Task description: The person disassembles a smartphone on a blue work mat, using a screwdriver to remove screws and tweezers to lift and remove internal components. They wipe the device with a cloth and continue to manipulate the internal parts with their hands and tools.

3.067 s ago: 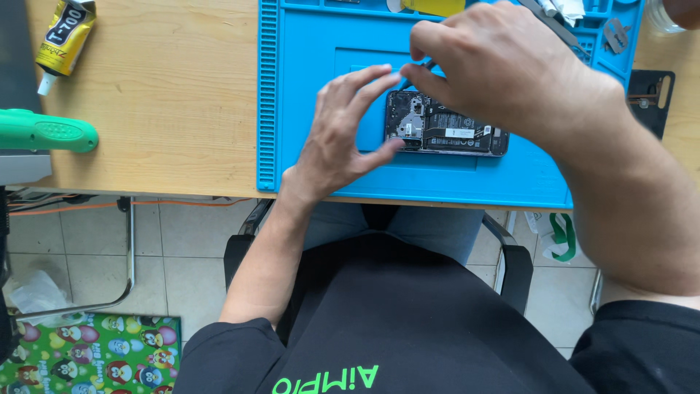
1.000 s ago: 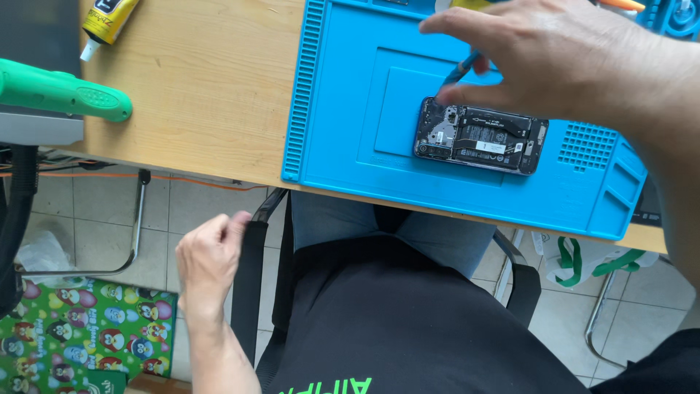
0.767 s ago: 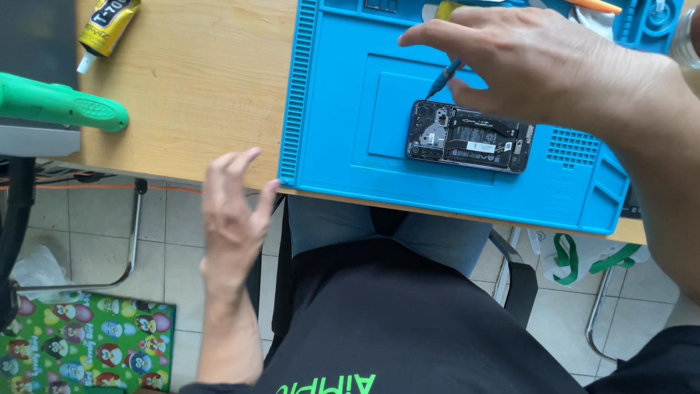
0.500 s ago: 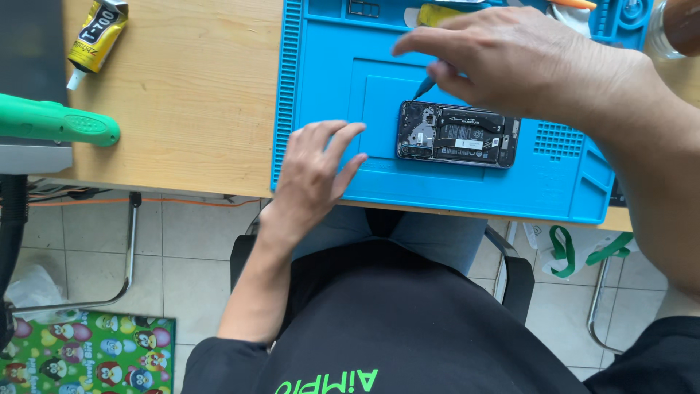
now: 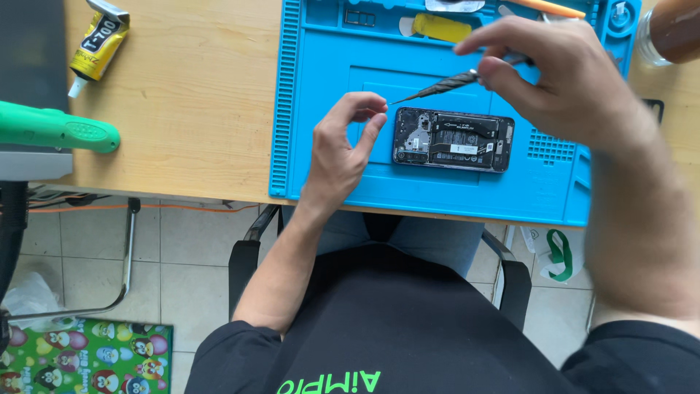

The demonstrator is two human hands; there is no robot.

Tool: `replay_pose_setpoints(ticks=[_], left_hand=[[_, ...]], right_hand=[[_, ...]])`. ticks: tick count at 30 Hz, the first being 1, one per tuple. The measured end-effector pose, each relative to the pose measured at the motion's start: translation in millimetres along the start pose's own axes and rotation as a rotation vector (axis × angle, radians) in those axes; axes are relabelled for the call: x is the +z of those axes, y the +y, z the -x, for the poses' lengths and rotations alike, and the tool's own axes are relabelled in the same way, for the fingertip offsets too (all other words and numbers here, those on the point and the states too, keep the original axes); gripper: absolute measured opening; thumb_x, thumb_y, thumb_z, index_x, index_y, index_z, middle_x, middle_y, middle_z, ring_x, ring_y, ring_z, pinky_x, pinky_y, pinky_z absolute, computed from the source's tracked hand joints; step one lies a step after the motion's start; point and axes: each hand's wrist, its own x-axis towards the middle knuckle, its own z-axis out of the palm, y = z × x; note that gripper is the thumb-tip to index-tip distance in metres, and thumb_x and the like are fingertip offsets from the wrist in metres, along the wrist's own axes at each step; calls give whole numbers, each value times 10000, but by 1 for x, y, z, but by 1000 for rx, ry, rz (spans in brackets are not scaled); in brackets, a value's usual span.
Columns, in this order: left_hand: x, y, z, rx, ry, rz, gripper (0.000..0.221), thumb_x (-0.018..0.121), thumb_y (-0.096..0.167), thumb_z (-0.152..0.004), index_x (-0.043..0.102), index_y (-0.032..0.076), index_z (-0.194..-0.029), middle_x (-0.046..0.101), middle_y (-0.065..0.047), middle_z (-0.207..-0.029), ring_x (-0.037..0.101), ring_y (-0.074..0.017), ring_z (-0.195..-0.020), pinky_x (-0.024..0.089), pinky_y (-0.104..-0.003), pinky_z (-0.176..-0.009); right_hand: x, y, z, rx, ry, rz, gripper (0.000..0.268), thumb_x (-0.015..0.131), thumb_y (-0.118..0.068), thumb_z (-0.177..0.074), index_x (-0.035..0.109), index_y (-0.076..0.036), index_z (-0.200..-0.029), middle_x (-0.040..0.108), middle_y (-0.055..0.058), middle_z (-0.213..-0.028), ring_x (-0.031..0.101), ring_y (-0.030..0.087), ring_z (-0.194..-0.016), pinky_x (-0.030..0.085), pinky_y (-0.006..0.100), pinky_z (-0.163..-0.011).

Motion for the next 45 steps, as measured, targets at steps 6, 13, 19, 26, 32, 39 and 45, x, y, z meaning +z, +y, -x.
replay_pose_setpoints(ticks=[6, 13, 19, 26, 32, 39, 45], left_hand=[[9, 21, 4, -166, 119, 626, 168, 621, 175, -1058, 613, 74, -1192, 722, -99, -1121, 747, -217, -1051, 631, -321, -999], [20, 29, 7, -215, 60, 565, 129, 613, 183, -1047, 635, 69, -1103, 732, -81, -1017, 762, -181, -971, 645, -266, -896], [26, 28, 13, -225, 48, 588, 157, 586, 232, -1058, 614, 79, -1081, 710, -61, -965, 729, -162, -912, 627, -272, -863], [38, 41, 20, -207, 19, 817, 169, 602, 207, -1053, 658, 54, -1007, 725, -76, -842, 743, -167, -854, 603, -358, -877], [39, 62, 29, -221, -42, 781, 151, 620, 200, -1041, 653, 53, -1031, 720, -69, -833, 724, -144, -861, 598, -359, -877], [36, 70, 30, -211, -26, 702, 164, 630, 221, -1032, 666, 69, -983, 714, -61, -813, 716, -155, -836, 594, -363, -846], [34, 68, 31, -180, -49, 573, 152, 639, 216, -1020, 681, 85, -957, 723, -48, -802, 733, -180, -822, 602, -364, -810]], right_hand=[[49, 4, 49, 29, 406, -535, 179, 533, -5, -1167, 607, 113, -1279, 693, 227, -1112, 678, 256, -891, 580, 328, -792], [87, -1, 75, 225, 589, -776, 133, 504, -64, -1160, 593, 15, -1221, 672, 157, -1017, 760, 307, -1078, 628, 293, -776], [110, -3, 87, 266, 717, -947, 170, 541, -153, -1138, 609, -13, -1207, 678, 134, -1007, 730, 239, -923, 600, 252, -783], [129, -32, 72, 47, 817, -1144, 279, 492, -100, -1039, 510, 38, -1281, 477, 83, -765, 574, 200, -774, 650, 493, -830], [118, -68, 51, -66, 886, -657, 157, 792, 26, -875, 705, 137, -944, 437, 84, -646, 477, 240, -598, 583, 448, -598], [117, -72, 52, -113, 932, -562, 92, 801, 68, -879, 722, 114, -892, 456, 112, -593, 510, 277, -567, 558, 448, -541], [120, -68, 58, -117, 896, -396, 52, 781, 98, -889, 746, 65, -869, 549, 103, -585, 505, 252, -549, 507, 383, -501]])
